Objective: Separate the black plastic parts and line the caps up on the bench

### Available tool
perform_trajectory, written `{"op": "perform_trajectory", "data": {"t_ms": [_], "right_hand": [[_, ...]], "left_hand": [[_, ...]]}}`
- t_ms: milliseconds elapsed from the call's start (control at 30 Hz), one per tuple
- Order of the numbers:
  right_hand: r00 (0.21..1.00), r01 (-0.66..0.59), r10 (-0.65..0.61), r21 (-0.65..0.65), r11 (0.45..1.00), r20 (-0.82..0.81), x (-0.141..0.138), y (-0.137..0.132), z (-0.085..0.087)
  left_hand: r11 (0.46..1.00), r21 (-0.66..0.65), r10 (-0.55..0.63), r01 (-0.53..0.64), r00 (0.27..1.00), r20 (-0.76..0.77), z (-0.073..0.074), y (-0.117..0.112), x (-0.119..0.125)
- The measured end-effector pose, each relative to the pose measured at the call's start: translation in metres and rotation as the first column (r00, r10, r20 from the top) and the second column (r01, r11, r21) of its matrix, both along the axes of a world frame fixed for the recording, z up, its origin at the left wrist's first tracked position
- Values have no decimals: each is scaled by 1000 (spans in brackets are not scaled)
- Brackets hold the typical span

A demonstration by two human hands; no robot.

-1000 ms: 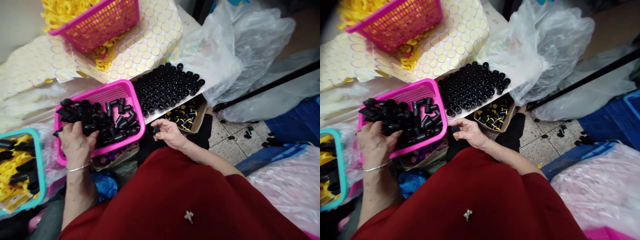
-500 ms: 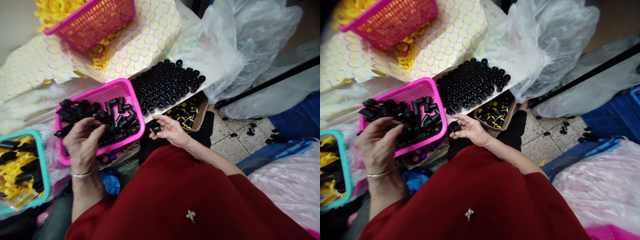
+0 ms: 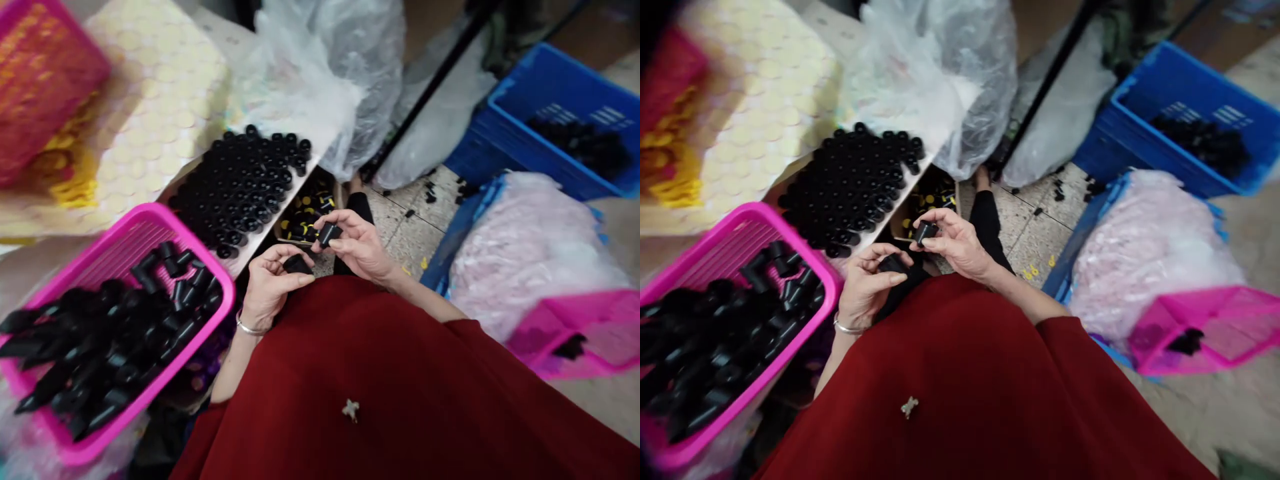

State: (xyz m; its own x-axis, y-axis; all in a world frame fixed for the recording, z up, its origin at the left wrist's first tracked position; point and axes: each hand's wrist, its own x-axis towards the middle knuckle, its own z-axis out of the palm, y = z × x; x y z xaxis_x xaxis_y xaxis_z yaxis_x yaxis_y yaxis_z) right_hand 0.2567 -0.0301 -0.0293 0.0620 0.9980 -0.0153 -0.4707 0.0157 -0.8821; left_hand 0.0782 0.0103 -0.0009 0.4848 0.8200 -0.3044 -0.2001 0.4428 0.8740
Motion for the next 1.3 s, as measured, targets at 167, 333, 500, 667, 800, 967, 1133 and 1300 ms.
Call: {"op": "perform_trajectory", "data": {"t_ms": [167, 333, 500, 667, 800, 967, 1133, 1300], "right_hand": [[956, 283, -288, -89, 955, -55, 23, -34, -12], [933, 360, -360, -41, 932, 19, 32, -49, -18], [924, 374, -373, 4, 928, 82, 39, -49, -22], [914, 395, -392, -9, 919, 104, 40, -48, -31], [917, 394, -391, -41, 918, 74, 37, -46, -36], [920, 388, -384, -42, 921, 74, 34, -44, -36], [917, 393, -390, -26, 919, 82, 33, -43, -36], [914, 389, -389, 18, 921, 119, 30, -42, -36]], "left_hand": [[974, 3, -225, 225, 974, -25, -25, 0, 52], [955, 18, -292, 295, 951, -103, -30, -2, 76], [950, 30, -303, 310, 943, -140, -32, -2, 77], [962, -17, -274, 274, 952, -137, -34, -2, 75], [972, 16, -230, 236, 960, -159, -36, 0, 74], [971, 32, -229, 239, 955, -186, -35, 2, 71], [972, 43, -215, 230, 951, -223, -34, 2, 69], [976, 45, -194, 214, 942, -275, -35, 1, 67]]}}
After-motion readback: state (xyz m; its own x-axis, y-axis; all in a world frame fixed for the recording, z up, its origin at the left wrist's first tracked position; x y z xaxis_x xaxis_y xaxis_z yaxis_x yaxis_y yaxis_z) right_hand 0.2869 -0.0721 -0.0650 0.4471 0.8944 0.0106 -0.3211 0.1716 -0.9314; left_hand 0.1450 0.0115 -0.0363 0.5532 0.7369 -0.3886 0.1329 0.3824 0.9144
